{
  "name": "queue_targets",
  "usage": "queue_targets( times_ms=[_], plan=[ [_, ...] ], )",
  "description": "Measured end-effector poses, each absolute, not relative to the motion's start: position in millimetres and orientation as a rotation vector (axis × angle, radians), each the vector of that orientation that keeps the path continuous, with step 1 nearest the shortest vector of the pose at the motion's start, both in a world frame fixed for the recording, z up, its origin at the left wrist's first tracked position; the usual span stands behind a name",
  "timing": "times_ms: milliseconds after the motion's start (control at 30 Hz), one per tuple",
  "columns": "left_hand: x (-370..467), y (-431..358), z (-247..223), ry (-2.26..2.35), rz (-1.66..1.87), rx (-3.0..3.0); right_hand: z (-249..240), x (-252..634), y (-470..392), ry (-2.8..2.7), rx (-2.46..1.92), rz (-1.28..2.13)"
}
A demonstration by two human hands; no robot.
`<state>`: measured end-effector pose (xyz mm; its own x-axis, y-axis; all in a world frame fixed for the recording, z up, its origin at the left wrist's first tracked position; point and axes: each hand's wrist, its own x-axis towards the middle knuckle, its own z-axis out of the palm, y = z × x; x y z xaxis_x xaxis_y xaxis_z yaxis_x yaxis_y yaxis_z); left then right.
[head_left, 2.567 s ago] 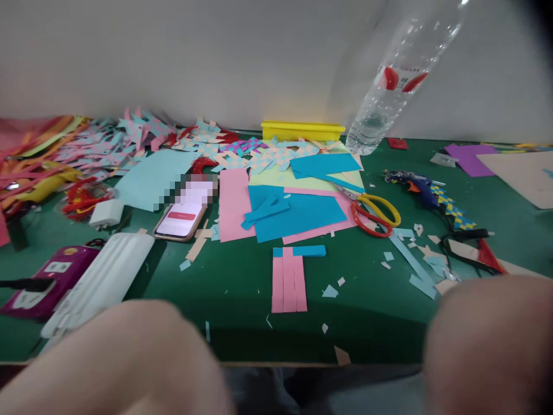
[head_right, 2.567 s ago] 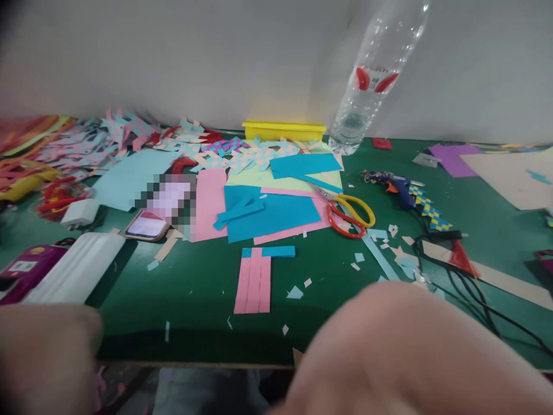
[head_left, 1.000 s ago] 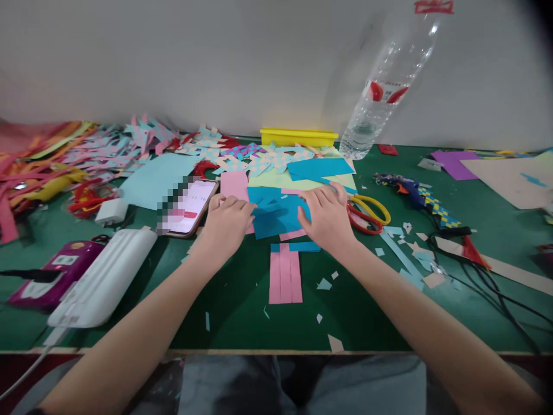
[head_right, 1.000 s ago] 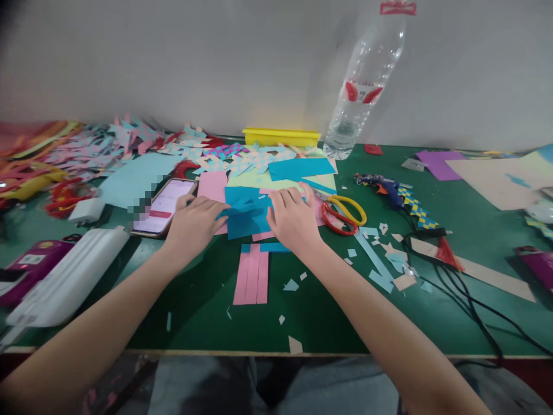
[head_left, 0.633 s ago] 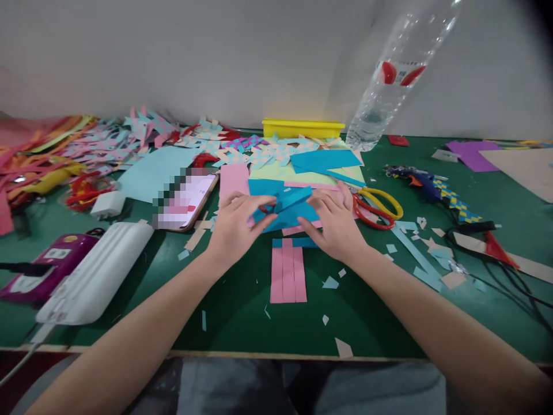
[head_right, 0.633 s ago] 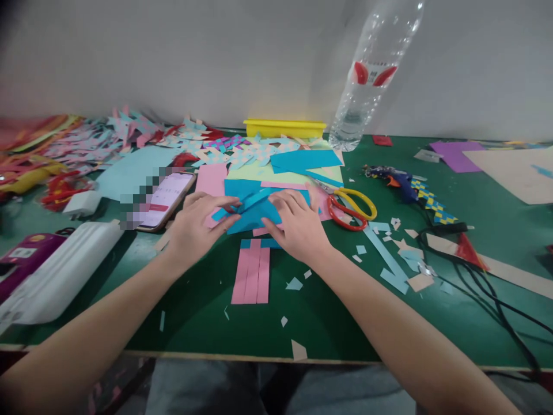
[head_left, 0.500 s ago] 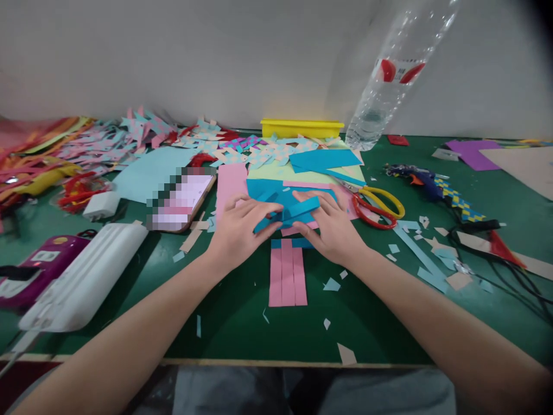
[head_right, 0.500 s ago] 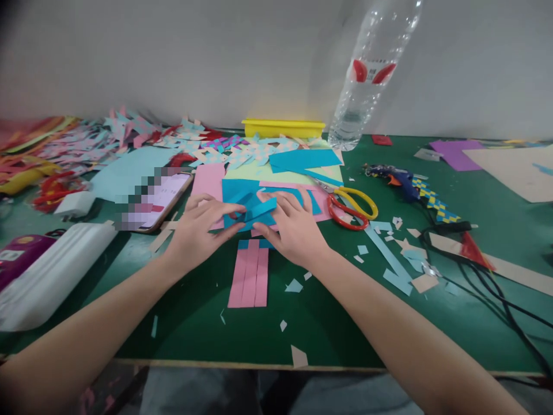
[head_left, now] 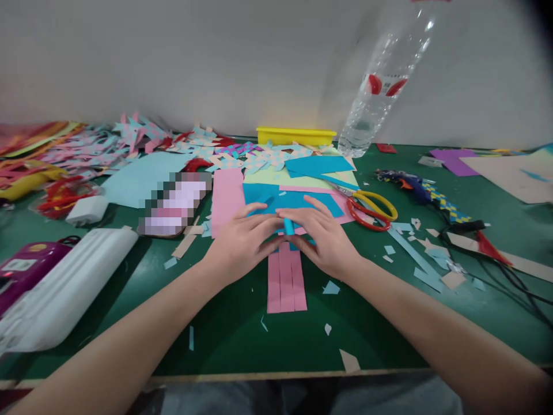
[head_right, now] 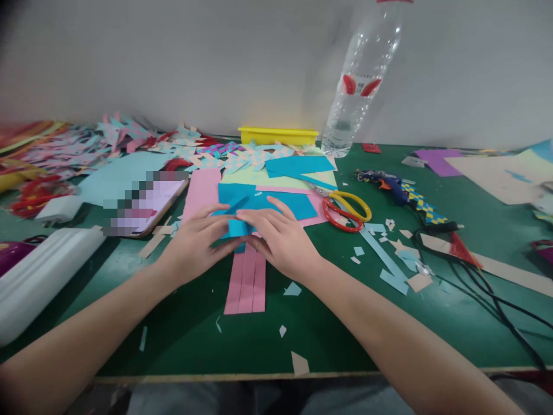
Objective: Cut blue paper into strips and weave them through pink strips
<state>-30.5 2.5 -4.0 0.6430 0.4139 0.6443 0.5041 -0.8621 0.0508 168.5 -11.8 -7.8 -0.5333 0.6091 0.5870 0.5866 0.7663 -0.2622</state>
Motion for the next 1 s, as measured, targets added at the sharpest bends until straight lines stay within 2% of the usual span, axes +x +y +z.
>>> queue_targets(
  times_ms=[300, 533, 833, 1000],
  plan=[
    [-37, -4, 14, -1.067, -1.178, -2.698, -14, 171, -6, -2.171, -0.919, -0.068],
    [-41, -6, 15, -0.95, -1.431, -2.83, -7, 175, -8, -2.257, -0.863, -0.157],
    [-39, 2, 8, -0.878, -0.903, -2.958, -15, 174, -7, -2.466, -1.034, -0.089],
    [-38, 3, 4, -0.87, -0.819, -2.976, -18, 174, -10, -2.473, -1.066, -0.122]
  ],
)
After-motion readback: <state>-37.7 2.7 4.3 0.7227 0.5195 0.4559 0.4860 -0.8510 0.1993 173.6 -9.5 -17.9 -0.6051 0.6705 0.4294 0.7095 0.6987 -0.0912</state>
